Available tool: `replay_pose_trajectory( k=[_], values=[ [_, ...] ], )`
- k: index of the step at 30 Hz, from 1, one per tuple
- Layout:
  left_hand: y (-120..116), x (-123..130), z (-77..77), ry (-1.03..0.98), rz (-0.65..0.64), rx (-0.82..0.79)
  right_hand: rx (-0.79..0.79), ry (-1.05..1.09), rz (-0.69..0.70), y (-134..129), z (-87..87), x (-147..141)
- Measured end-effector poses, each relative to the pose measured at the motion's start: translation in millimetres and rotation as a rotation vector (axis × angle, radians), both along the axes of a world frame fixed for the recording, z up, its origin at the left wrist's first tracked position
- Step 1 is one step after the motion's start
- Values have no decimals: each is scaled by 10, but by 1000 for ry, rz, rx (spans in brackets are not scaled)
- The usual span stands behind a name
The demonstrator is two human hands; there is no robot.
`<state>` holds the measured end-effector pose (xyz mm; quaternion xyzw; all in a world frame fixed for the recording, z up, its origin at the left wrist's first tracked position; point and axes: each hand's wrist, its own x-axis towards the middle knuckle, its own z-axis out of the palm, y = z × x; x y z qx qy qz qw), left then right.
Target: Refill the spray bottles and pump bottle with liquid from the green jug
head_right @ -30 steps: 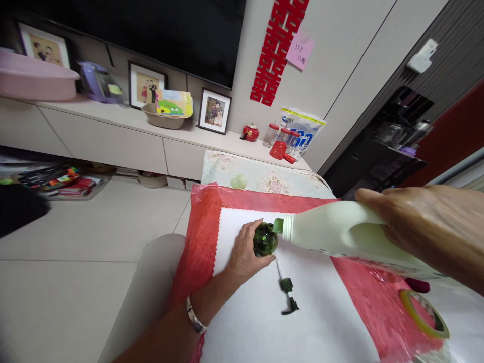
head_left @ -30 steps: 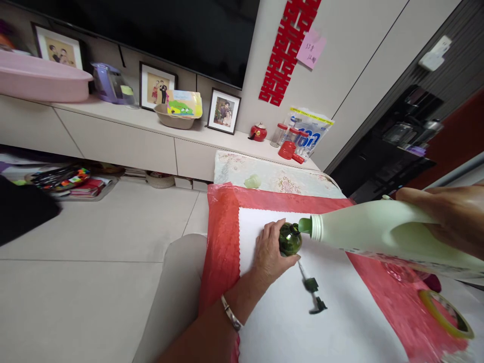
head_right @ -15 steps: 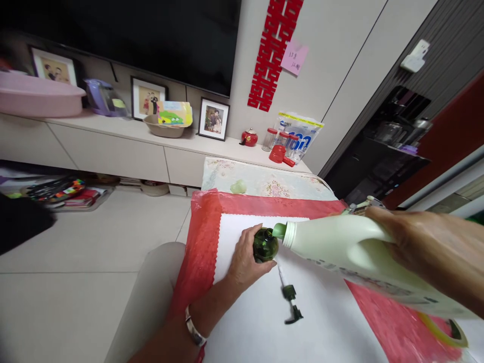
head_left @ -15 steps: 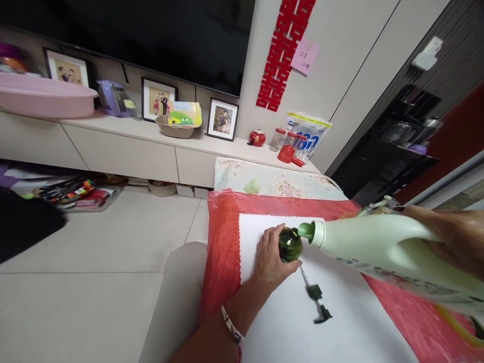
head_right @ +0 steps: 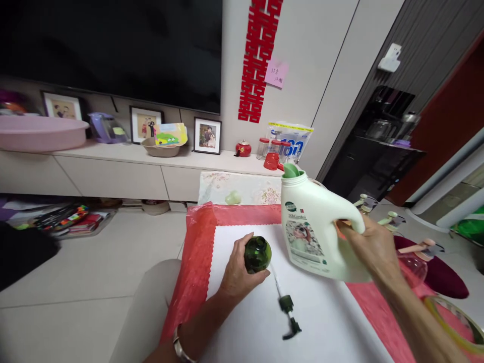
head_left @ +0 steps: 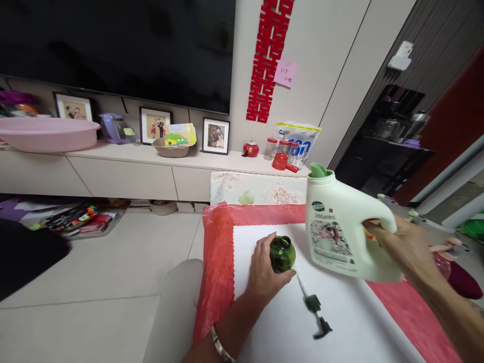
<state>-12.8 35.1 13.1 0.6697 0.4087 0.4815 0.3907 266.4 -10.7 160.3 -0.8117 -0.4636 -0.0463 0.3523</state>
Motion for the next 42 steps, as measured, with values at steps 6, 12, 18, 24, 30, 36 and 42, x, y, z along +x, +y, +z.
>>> replay_pose_trajectory(
  k=[6,12,18,24,30,36,42],
  values=[
    [-3,-18,22,6,-9,-39,168,280,11,584,-723,-142],
    [1,-17,11,4,-6,-36,230,392,66,1038,-1109,-335],
    [11,-19,-8,12,-6,-40,78,414,128,1072,-1178,-323],
    [10,-35,26,26,-12,-24,-157,326,205,663,-1030,-202],
    [9,-38,43,26,-17,-7,-273,218,262,-218,-1099,-454],
    [-5,-50,55,26,-17,18,-328,54,358,-808,-1282,-1077],
    [-18,-50,91,22,-27,2,-248,-141,266,-877,-1475,-1253]
  ],
)
